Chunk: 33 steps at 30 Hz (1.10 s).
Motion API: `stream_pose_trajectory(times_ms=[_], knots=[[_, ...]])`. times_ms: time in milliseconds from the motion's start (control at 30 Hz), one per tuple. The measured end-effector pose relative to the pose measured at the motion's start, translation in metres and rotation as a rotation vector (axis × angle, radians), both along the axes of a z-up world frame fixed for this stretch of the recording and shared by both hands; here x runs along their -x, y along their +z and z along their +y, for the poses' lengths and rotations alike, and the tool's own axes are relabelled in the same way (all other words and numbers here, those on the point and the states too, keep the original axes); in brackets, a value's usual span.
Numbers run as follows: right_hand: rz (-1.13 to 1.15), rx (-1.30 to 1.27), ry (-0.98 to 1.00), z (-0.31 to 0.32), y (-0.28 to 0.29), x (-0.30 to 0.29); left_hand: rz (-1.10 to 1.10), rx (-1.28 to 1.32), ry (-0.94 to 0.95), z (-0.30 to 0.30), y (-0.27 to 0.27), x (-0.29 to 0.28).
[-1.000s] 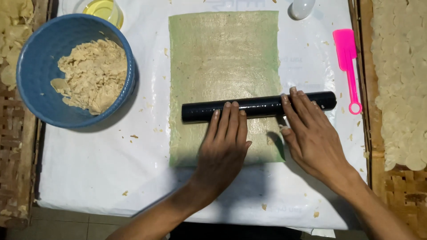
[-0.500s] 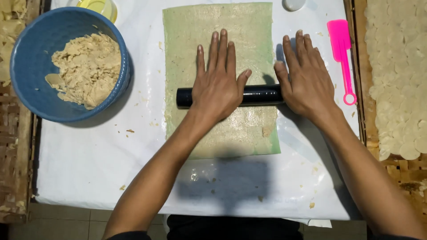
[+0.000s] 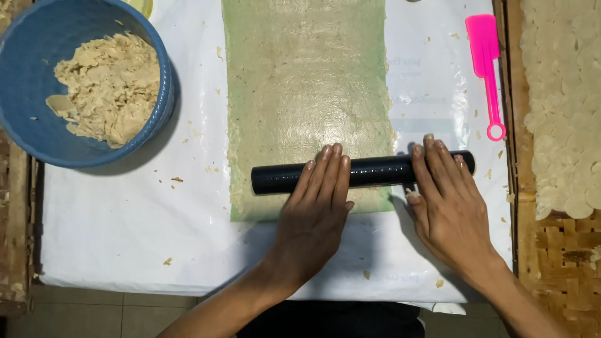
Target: Rolling and shaping dough on a flat surface using a rolling tool.
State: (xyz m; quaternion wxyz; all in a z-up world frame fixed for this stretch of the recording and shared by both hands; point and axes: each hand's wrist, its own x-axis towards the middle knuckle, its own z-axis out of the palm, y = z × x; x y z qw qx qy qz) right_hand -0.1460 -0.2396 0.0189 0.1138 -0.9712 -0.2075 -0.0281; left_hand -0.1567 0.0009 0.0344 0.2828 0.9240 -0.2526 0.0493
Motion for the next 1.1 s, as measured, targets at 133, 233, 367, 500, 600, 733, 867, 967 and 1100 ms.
stream_pose_trajectory(times_ms=[133,233,367,500,600,733,867,967,1100], knots=[[-0.021,-0.024,-0.008,0.005,0.017,-0.014,-0.049,0.048,0.041,0.006,0.014,-0.023],[-0.030,-0.141,0.009,0.017,0.019,-0.041,0.104,-0.147,0.030,0.008,0.001,-0.050],[0.009,-0.049,0.007,0.027,-0.001,-0.061,0.057,-0.242,0.154,0.002,-0.020,-0.057],[-0.042,-0.048,0.042,0.020,-0.009,-0.043,-0.135,-0.237,0.203,-0.005,-0.010,-0.032],[0.005,-0.013,0.041,0.011,-0.015,-0.019,-0.031,-0.141,0.182,-0.011,-0.010,-0.008],[0.012,-0.024,0.026,-0.004,-0.023,0.025,-0.053,-0.387,0.139,-0.017,-0.020,0.035],[0.009,0.021,0.038,-0.015,-0.017,0.068,-0.006,-0.254,0.067,-0.020,-0.016,0.071],[0.031,-0.007,0.022,-0.023,-0.013,0.095,-0.035,-0.153,0.040,-0.018,-0.011,0.087],[-0.056,-0.161,-0.045,-0.029,-0.007,0.110,-0.155,-0.121,0.070,-0.007,-0.006,0.078]])
